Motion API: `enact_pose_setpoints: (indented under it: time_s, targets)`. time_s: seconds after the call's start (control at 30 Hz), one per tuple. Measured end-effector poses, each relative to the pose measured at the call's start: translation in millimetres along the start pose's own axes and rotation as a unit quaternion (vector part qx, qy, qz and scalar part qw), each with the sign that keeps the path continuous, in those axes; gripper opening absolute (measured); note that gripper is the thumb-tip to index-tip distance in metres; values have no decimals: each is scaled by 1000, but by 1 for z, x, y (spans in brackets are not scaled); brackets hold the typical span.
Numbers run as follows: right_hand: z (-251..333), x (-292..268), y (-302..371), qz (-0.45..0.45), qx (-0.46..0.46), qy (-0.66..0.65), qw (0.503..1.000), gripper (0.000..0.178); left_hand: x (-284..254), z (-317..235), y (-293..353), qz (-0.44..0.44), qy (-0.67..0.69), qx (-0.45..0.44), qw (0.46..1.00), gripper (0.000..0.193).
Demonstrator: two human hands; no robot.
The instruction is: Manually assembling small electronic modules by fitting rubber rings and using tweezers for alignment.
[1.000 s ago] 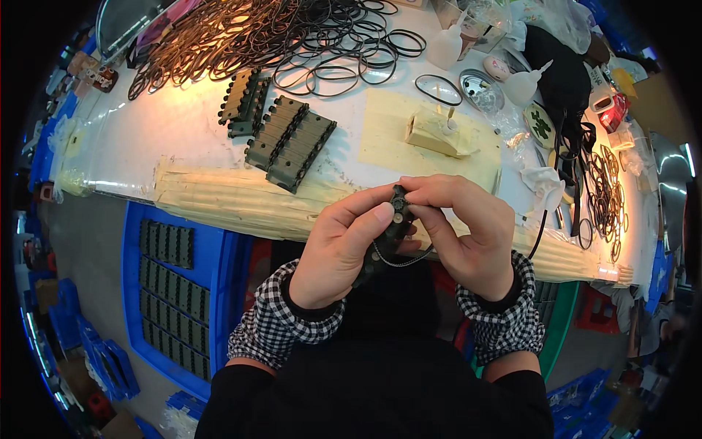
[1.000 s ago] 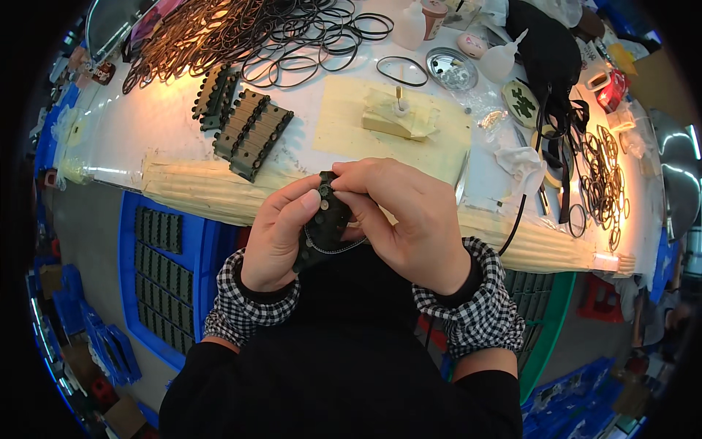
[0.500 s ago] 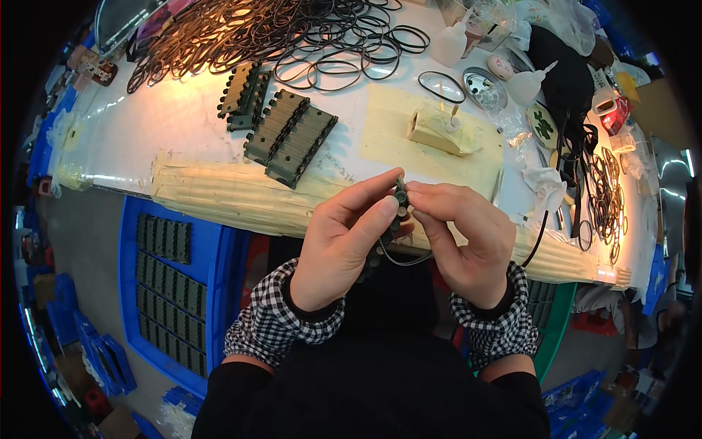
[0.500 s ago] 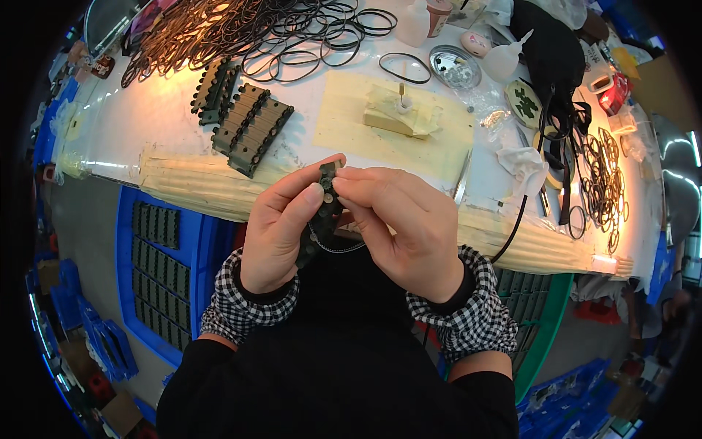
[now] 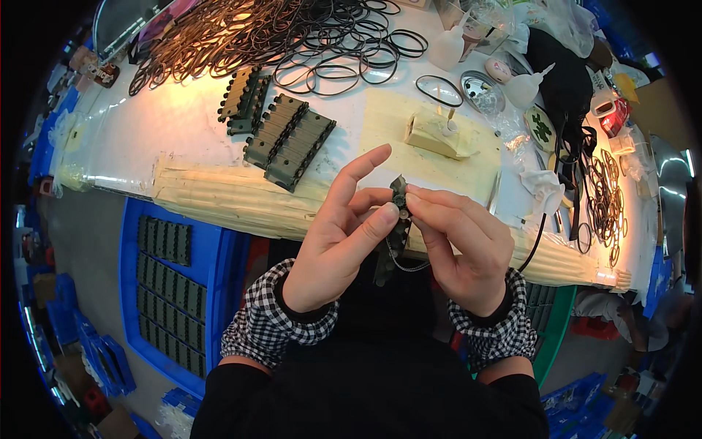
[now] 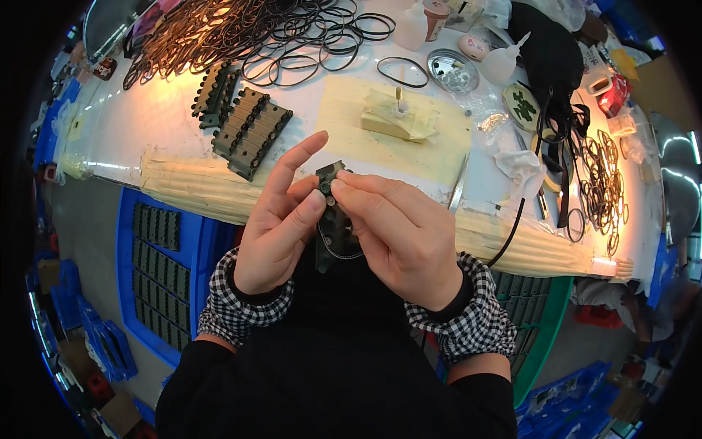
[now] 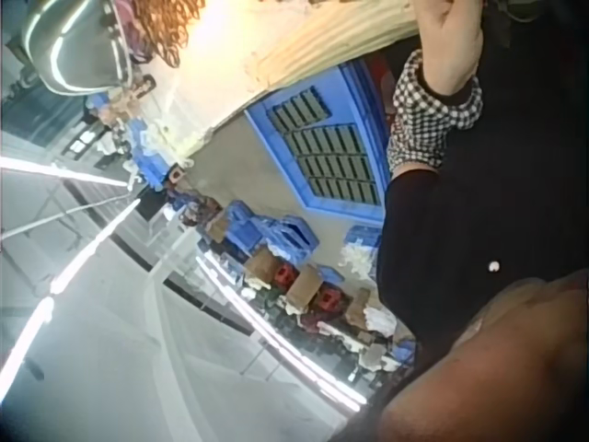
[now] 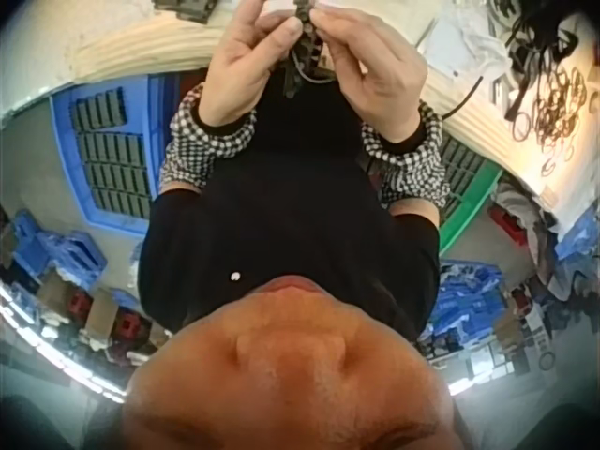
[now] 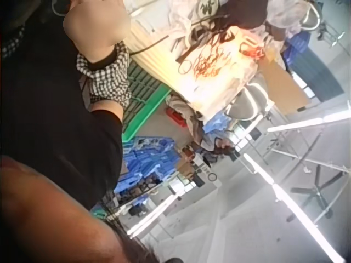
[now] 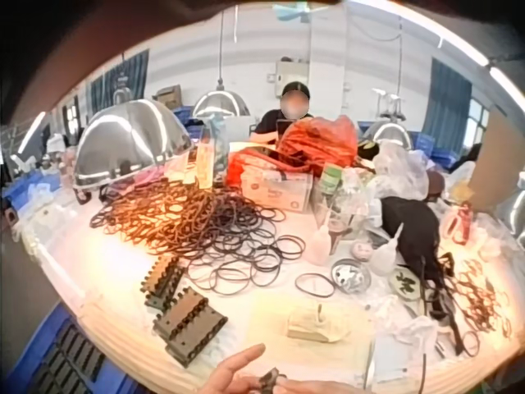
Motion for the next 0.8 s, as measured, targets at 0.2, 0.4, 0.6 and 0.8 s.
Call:
enact_pose_setpoints:
  time_s: [0.2,0.4,0.6,0.8]
  targets:
    - [0,-2,-1,23,5,-1,1000,26,-3,1,0,55,-64,14,996,37]
    - [-1,-3,1,28,25,-6,999,24,-4,7,-2,66,-84,42,993,26]
    - [0,0,3,15,19,-11,1000,24,-2,3,-2,85,-107,96,986,23]
    - [3,-4,5,40,42,5,998,27,-8,1,-4,98,-109,98,984,20]
Point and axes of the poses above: each hand's wrist, its own y-axis away from the middle knuckle, its own x-axis out of the palm, z = x × y, the point moved 3 cm from there along -y, towards the middle knuckle, and after that the axes turned 6 degrees about x, right-handed, at the moved point
